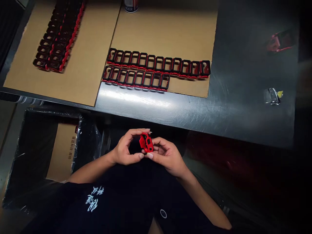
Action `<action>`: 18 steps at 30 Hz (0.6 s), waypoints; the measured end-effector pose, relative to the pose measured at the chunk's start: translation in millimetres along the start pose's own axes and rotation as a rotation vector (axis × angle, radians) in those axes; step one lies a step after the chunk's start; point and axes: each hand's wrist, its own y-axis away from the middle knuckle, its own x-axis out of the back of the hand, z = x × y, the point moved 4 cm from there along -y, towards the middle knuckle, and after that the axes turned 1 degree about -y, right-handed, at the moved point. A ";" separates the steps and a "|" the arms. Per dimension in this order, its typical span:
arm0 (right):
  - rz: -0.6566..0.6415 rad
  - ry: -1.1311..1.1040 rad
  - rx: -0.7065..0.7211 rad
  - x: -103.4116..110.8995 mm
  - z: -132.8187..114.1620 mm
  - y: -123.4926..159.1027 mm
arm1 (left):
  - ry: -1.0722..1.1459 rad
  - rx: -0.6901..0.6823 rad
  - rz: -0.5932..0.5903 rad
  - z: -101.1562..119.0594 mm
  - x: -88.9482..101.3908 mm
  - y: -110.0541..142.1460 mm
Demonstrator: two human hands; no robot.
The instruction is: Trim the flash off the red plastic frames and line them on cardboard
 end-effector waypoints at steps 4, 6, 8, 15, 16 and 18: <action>0.050 0.159 0.045 1.7 -2.7 -4.0 | -0.040 0.106 0.065 9.5 14.5 0.0; 0.048 0.261 0.071 1.4 -3.8 -7.0 | -0.081 0.187 0.095 14.7 23.3 1.0; 0.021 0.363 0.084 -0.7 -4.5 -10.7 | -0.120 0.294 0.118 17.6 31.6 3.9; -0.103 0.676 0.113 -19.3 -0.1 -32.6 | 0.024 0.689 0.030 7.8 44.8 25.6; -0.118 0.725 0.122 -23.2 1.8 -36.3 | 0.031 0.708 -0.012 8.1 49.0 29.7; -0.152 0.824 0.154 -30.9 5.5 -42.7 | 0.019 0.719 -0.095 14.2 67.0 42.3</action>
